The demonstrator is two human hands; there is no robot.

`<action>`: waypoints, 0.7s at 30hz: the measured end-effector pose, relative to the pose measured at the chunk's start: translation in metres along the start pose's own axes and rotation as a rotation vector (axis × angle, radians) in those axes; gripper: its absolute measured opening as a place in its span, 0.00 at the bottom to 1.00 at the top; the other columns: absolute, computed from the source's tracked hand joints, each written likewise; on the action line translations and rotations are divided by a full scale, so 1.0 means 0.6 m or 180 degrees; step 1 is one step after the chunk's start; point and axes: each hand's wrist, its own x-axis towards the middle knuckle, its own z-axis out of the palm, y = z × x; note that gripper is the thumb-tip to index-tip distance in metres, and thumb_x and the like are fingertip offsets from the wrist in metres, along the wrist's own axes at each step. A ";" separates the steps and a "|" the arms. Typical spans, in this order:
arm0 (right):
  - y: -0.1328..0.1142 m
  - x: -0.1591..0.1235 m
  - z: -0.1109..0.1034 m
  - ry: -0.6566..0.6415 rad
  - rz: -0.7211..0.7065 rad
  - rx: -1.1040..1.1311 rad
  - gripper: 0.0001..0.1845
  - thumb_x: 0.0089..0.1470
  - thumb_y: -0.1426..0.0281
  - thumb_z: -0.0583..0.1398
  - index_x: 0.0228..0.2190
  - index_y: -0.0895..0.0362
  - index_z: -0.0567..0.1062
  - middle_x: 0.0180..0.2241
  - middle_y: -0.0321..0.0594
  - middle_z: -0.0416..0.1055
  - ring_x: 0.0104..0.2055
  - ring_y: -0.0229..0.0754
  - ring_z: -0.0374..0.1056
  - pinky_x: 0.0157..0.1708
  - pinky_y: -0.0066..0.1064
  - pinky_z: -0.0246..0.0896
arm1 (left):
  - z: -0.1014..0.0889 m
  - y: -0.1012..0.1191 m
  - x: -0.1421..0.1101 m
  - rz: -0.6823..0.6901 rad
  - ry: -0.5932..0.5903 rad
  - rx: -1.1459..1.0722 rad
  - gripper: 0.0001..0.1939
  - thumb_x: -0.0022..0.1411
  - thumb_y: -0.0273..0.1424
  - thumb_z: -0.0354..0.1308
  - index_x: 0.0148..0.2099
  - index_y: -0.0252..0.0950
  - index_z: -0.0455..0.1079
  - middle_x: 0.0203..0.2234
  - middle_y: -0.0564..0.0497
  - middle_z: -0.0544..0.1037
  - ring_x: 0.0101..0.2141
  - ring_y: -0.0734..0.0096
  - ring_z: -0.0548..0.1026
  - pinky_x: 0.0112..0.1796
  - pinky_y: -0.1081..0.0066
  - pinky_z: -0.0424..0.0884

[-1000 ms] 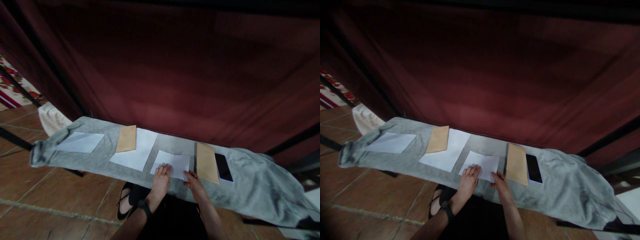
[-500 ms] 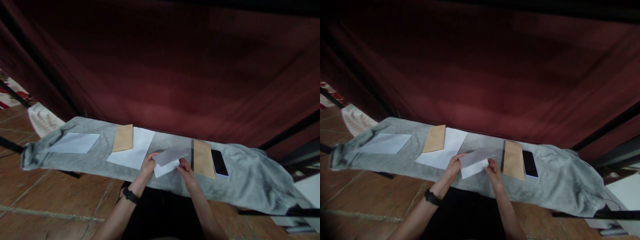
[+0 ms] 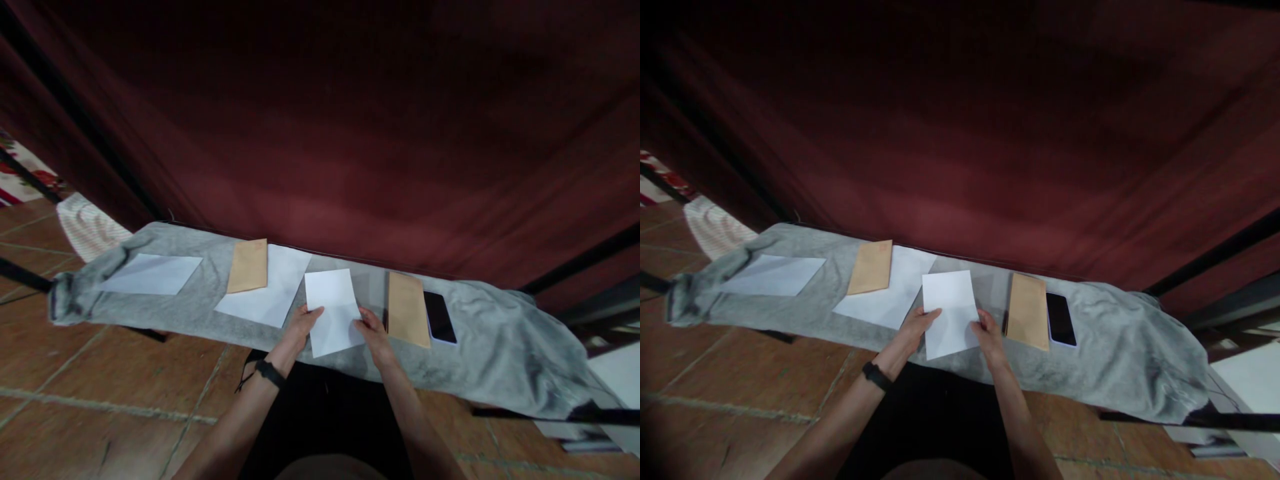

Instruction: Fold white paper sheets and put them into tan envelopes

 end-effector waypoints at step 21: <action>-0.046 0.085 -0.013 0.0319 -0.0611 0.0008 0.16 0.44 0.57 0.64 0.32 0.55 0.76 0.33 0.37 0.77 0.37 0.44 0.71 0.40 0.35 0.67 | 0.012 0.101 0.005 0.0800 -0.0420 0.0308 0.22 0.48 0.39 0.71 0.43 0.31 0.79 0.36 0.45 0.84 0.37 0.61 0.79 0.42 0.66 0.72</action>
